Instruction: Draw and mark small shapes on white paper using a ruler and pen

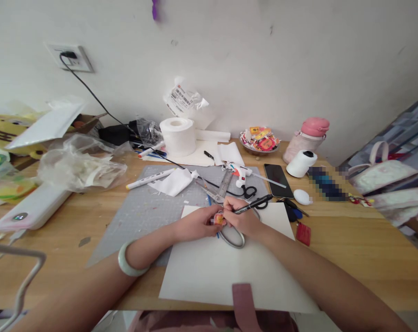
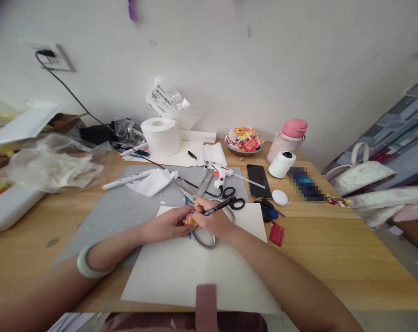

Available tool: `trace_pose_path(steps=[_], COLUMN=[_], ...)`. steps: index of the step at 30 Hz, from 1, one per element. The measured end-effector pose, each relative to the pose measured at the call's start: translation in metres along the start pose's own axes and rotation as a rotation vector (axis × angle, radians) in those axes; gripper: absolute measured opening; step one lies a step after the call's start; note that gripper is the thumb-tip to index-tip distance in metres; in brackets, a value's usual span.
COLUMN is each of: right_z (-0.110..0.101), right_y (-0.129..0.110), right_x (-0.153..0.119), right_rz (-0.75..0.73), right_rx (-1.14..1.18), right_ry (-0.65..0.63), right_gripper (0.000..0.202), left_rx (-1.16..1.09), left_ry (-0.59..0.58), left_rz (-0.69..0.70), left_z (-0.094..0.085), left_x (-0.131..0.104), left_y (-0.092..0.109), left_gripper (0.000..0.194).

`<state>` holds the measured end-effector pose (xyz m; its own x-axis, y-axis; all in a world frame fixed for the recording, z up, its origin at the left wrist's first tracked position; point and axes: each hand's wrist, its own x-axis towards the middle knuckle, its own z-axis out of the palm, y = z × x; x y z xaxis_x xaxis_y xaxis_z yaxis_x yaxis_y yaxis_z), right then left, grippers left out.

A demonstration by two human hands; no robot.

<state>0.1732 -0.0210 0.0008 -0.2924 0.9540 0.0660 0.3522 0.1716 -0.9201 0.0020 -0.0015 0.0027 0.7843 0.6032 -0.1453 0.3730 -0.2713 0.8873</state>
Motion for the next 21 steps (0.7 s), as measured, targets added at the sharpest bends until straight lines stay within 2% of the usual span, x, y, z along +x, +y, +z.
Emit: trace_pose_path(steps=[13,21], right_z=[0.0013,0.0025], right_y=[0.0004,0.0038], right_x=[-0.0002,0.0009], right_rz=[0.041,-0.043], right_rx=[0.100,-0.045], right_ry=[-0.008,0.023], right_gripper=[0.018,0.020], left_rx=[0.040,0.075], left_ry=[0.005,0.019], left_rz=[0.001,0.021], left_z=[-0.0002,-0.0009], left_x=[0.0004,-0.0002], left_y=[-0.0005,0.0004], left_gripper=[0.021,0.016])
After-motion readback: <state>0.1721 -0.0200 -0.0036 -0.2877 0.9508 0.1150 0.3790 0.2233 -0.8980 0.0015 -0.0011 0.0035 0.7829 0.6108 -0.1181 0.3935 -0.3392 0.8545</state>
